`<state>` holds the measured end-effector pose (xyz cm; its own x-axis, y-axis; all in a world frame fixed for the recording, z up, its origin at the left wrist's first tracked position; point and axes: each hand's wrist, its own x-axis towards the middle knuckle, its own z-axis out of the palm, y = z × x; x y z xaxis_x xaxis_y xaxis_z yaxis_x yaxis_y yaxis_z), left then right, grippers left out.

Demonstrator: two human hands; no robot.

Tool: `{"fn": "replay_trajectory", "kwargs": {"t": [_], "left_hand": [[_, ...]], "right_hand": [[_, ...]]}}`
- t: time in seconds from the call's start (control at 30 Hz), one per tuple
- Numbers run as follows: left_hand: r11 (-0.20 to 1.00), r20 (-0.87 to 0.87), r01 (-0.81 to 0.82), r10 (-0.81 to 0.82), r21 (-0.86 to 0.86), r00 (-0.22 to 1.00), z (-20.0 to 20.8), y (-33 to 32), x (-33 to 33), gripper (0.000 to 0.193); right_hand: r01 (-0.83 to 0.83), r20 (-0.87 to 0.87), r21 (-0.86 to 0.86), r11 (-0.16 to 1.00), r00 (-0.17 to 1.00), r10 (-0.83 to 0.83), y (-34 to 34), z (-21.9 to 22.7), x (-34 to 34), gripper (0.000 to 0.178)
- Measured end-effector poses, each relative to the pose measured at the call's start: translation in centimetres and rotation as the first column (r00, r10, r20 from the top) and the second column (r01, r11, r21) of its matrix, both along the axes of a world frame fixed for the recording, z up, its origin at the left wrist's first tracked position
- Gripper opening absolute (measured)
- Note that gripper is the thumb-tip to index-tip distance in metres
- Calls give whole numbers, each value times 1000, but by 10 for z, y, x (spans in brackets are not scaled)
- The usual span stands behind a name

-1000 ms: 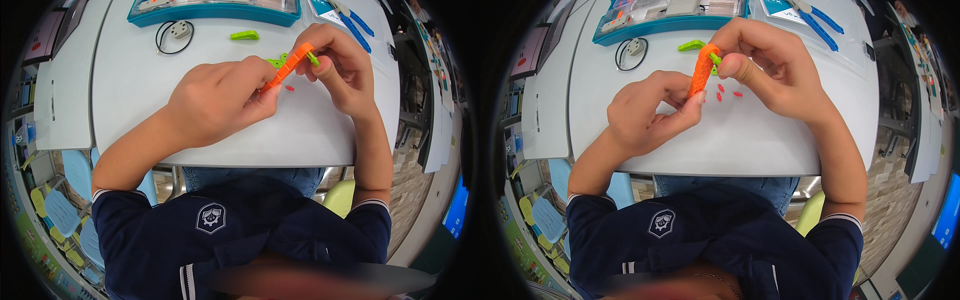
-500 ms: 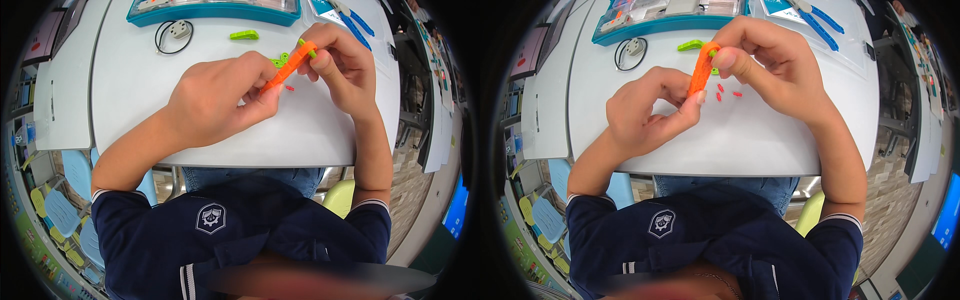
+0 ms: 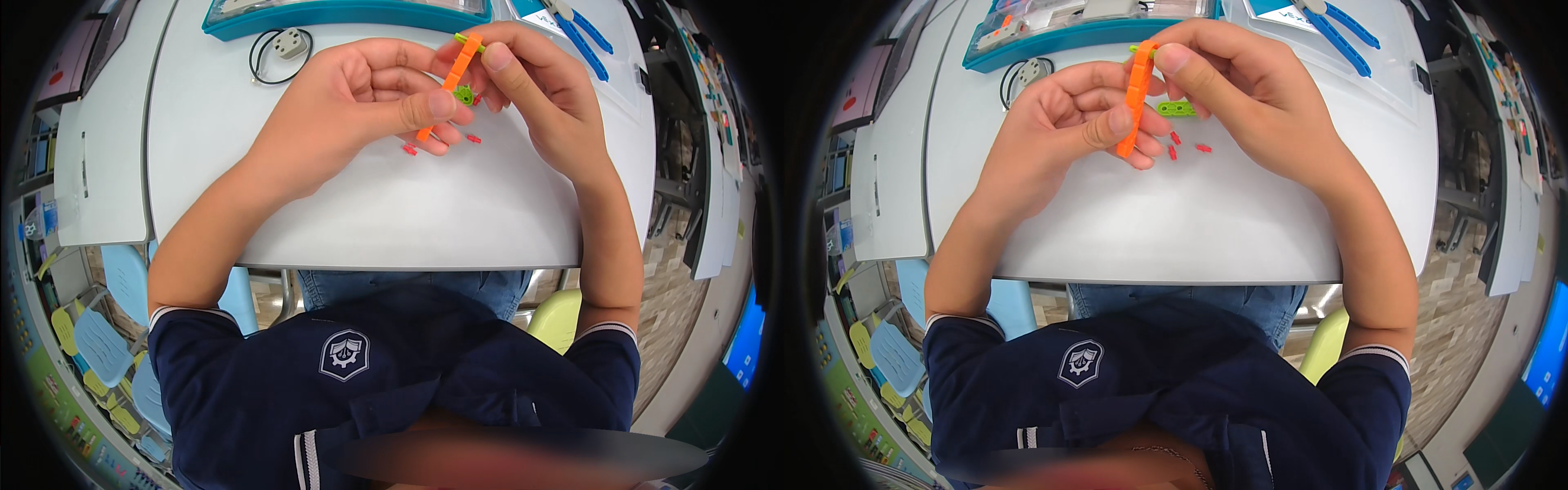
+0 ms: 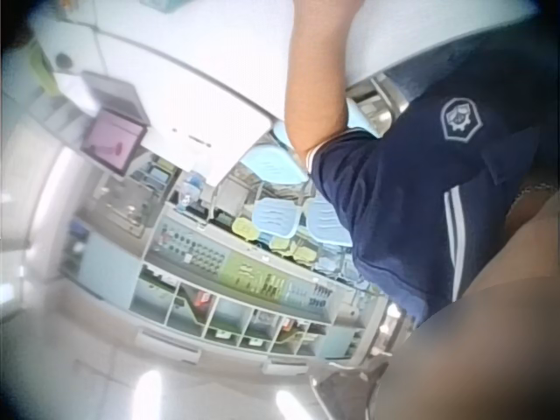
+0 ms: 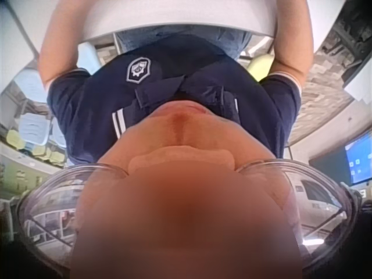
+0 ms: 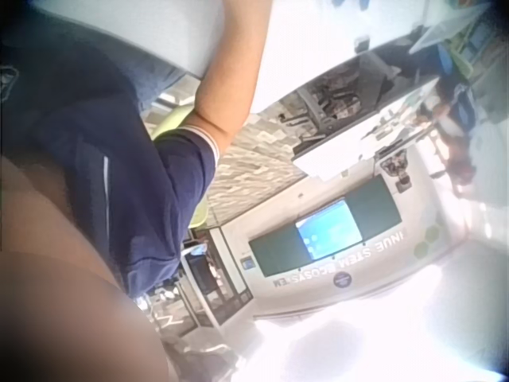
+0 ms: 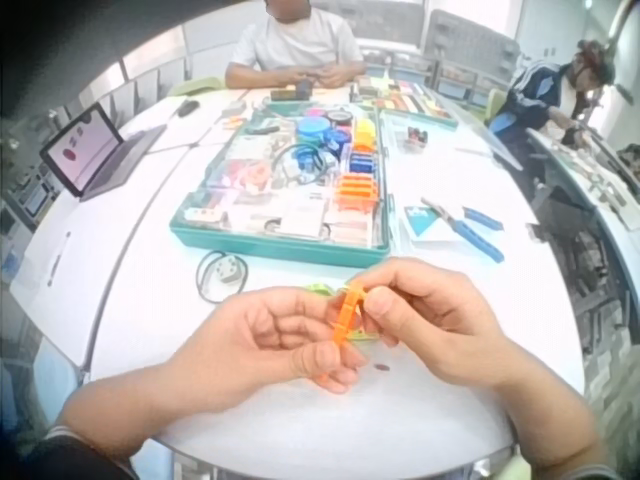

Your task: The person assembles small plastic pieces using a blue plastic tool to press and secure components together. They handle orange and green plastic parts and small red connectors, repeatedly joining and adjusting them on a white table.

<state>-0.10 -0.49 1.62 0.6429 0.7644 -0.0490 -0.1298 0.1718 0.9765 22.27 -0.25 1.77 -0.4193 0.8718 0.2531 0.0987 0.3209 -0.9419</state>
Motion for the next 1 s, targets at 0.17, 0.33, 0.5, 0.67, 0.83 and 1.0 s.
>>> {"fn": "replay_trajectory", "kwargs": {"t": [0.17, 0.33, 0.5, 0.67, 0.83, 1.0], "left_hand": [[975, 40, -210, 207, 69, 977, 3, 12, -8, 39], [927, 249, -374, 366, -17, 897, 9, 26, -22, 31], [867, 184, -499, 492, -13, 851, -2, 34, -19, 35], [871, 93, -490, 488, 0, 868, -3, 30, -18, 35], [891, 72, -452, 453, -39, 888, 1, 26, -13, 34], [879, 94, -475, 476, -38, 874, 3, 23, -11, 31]], "right_hand": [[106, 162, 139, 985, 979, -128, 9, -4, 4, 10], [20, 408, 474, 880, 881, -239, 13, -16, 0, 18], [-110, 375, 575, 811, 916, -142, -4, -31, -26, 20], [-119, 422, 588, 800, 889, -177, -12, -35, -38, 19], [-131, 458, 551, 824, 873, -167, -8, -37, -40, 16], [-65, 413, 621, 781, 874, -256, -3, -27, -35, 20]]}}
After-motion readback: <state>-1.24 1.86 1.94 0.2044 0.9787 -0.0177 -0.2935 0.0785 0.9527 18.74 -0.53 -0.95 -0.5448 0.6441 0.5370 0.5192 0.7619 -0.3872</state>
